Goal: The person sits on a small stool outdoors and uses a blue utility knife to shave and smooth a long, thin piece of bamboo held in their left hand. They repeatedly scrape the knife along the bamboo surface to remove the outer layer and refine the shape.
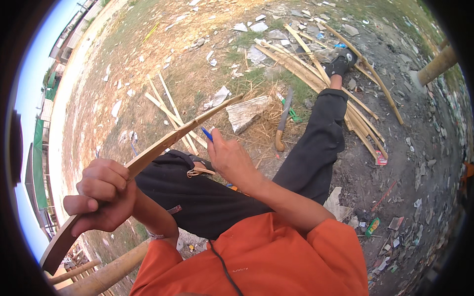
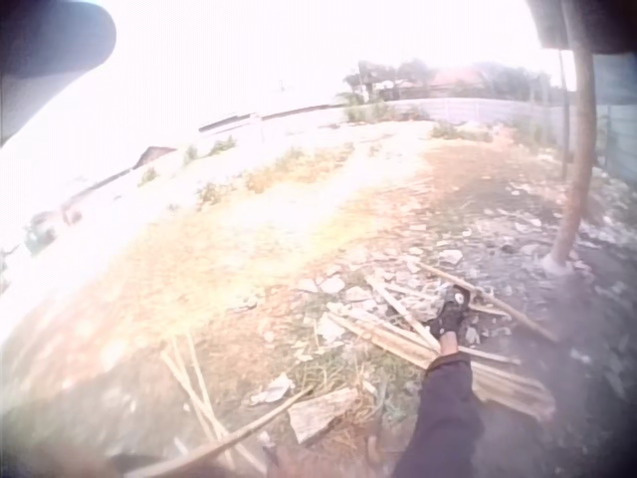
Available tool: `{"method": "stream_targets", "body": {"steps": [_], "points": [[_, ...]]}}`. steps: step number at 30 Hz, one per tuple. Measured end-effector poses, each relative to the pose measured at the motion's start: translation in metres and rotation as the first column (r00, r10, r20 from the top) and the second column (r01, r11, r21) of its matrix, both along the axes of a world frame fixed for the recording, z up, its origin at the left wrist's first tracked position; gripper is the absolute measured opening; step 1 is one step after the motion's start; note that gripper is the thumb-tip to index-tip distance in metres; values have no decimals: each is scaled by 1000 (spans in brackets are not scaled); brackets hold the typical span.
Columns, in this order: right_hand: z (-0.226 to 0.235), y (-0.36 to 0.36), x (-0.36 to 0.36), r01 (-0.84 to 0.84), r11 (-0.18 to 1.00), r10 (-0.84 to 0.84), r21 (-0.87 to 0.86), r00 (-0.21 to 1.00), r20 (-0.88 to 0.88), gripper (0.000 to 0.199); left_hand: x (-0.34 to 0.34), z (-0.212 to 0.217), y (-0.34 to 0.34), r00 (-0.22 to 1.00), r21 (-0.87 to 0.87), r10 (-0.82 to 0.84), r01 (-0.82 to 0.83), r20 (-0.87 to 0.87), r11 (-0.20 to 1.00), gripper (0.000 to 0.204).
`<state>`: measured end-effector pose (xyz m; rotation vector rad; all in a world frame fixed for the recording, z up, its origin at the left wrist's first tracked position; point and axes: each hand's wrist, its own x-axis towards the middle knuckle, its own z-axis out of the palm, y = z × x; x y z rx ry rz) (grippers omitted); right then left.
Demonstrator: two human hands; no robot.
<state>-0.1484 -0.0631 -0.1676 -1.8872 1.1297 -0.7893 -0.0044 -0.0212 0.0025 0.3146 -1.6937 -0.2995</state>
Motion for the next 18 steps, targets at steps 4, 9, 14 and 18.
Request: {"method": "stream_targets", "body": {"steps": [4,9,14,18], "points": [[3,7,-6,-26,997,28,70,999,-24,15,2,-1,3,1000,12,-17,17,19,1000,46],[-7,4,1,-21,1000,21,-5,996,86,18,4,0,1,998,22,-44,43,50,999,47],[3,3,2,-58,998,59,-15,997,55,18,9,-2,2,999,16,-29,29,29,999,48],[-11,-2,3,40,994,-43,-102,999,-23,19,6,-1,0,998,26,-46,45,33,999,47]]}}
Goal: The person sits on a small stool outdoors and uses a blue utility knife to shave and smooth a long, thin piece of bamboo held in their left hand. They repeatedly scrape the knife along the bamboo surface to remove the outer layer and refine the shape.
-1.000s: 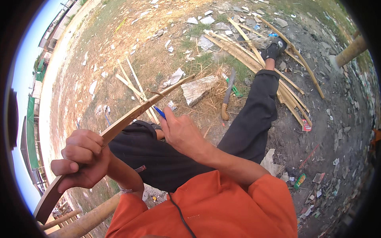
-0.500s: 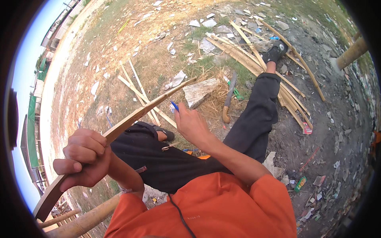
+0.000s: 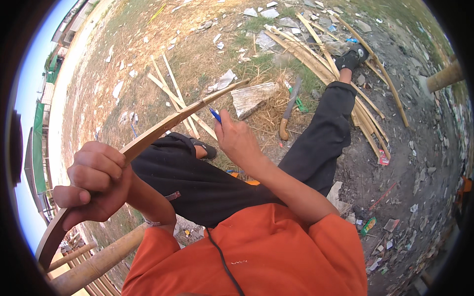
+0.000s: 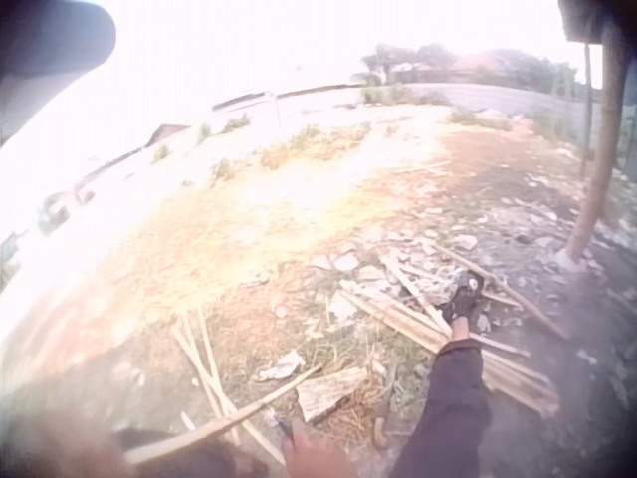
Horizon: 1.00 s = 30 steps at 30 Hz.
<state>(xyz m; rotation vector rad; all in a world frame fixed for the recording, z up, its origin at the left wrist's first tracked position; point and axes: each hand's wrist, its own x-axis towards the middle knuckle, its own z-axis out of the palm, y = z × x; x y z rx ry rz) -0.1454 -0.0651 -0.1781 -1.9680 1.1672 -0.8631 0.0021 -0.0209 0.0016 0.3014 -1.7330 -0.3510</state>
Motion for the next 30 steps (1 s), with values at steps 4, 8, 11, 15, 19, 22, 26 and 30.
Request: {"method": "stream_targets", "body": {"steps": [4,8,11,15,19,22,26,30], "points": [[-3,-7,-5,-42,993,49,110,997,-60,17,2,0,2,1000,2,-12,12,-28,1000,46],[5,3,0,-119,993,116,25,989,94,17,0,1,1,1000,2,-30,30,-4,1000,46],[-37,-29,-7,27,998,-19,56,989,-145,17,-1,1,-3,999,-15,-40,39,-10,999,47],[-27,-25,-11,-70,996,75,62,993,-91,18,-5,0,-1,999,-17,-40,40,-10,999,46],[-67,-37,-3,-2,994,5,107,1000,-28,18,-3,3,-2,999,-40,-30,29,-15,999,47],[-92,-59,-15,21,977,22,212,980,-200,23,-8,0,-4,999,-29,-41,40,-22,999,46],[-89,-38,-5,-48,996,51,73,998,-43,22,6,1,1,998,-17,-66,66,-5,998,45],[-143,-75,-4,91,996,-88,22,988,-125,21,7,6,-5,989,-17,-148,149,24,989,44]]}}
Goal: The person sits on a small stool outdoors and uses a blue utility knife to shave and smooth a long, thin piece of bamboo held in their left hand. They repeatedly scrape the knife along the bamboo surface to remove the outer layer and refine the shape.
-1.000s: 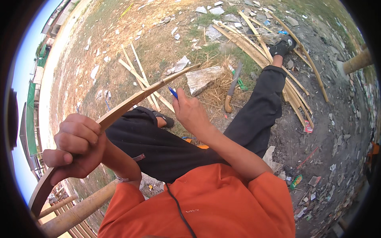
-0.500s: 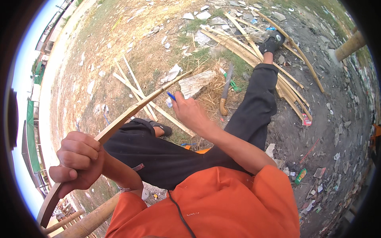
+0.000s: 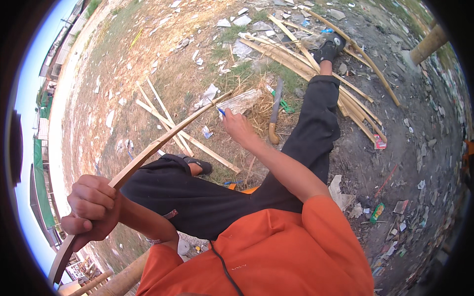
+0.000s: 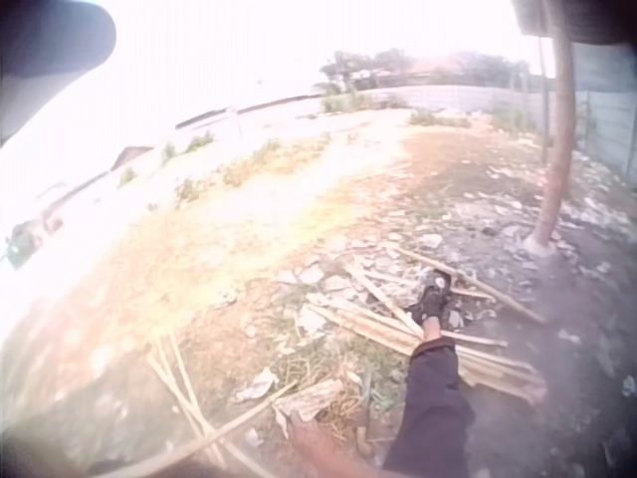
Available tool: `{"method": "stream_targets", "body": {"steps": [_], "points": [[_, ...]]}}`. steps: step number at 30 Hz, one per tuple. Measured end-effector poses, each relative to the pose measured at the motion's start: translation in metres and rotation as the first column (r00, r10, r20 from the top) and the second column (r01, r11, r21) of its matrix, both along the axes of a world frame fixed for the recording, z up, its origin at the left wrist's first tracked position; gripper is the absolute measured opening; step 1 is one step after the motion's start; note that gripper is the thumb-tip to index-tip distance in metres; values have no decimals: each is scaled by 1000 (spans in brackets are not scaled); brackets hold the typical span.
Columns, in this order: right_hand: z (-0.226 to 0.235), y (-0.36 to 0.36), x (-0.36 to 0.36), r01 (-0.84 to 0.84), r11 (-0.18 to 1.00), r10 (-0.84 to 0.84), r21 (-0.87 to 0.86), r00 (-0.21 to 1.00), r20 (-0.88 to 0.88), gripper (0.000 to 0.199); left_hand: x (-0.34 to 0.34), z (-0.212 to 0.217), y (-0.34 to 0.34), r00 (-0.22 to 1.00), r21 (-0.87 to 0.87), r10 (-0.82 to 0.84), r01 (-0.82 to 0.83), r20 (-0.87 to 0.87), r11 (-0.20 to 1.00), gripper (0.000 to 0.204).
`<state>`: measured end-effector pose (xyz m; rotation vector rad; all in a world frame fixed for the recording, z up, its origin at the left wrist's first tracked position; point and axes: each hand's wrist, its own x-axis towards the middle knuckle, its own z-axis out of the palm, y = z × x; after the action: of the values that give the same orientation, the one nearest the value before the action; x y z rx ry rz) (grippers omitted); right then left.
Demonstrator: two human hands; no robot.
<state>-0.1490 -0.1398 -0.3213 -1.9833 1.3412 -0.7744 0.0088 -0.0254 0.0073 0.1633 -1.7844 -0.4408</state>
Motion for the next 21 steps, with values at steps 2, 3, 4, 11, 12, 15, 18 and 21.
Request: {"method": "stream_targets", "body": {"steps": [2,3,4,11,12,15,18,21], "points": [[-5,-14,-2,1,996,9,88,994,-113,23,-6,-2,0,1000,4,0,0,-8,1000,44],[2,-13,3,-21,996,28,84,996,-83,22,-6,-2,2,1000,6,18,-18,-6,1000,44],[7,-5,6,-45,995,50,91,997,-61,22,-2,-4,4,999,14,37,-37,-9,999,44],[-83,-24,-27,171,955,-66,243,920,-386,30,-6,3,-3,998,11,52,-52,-37,999,43],[-71,-23,-21,169,946,-67,278,936,-344,31,0,3,-1,998,7,53,-53,-34,999,43],[-12,-3,-22,68,941,6,333,976,-215,35,15,-3,5,1000,27,18,-17,-18,999,44],[88,17,-11,-122,929,36,348,969,243,36,23,6,-1,996,34,-76,74,51,997,46],[135,42,-8,-260,934,135,243,891,434,34,22,9,-4,984,58,-167,163,69,985,47]]}}
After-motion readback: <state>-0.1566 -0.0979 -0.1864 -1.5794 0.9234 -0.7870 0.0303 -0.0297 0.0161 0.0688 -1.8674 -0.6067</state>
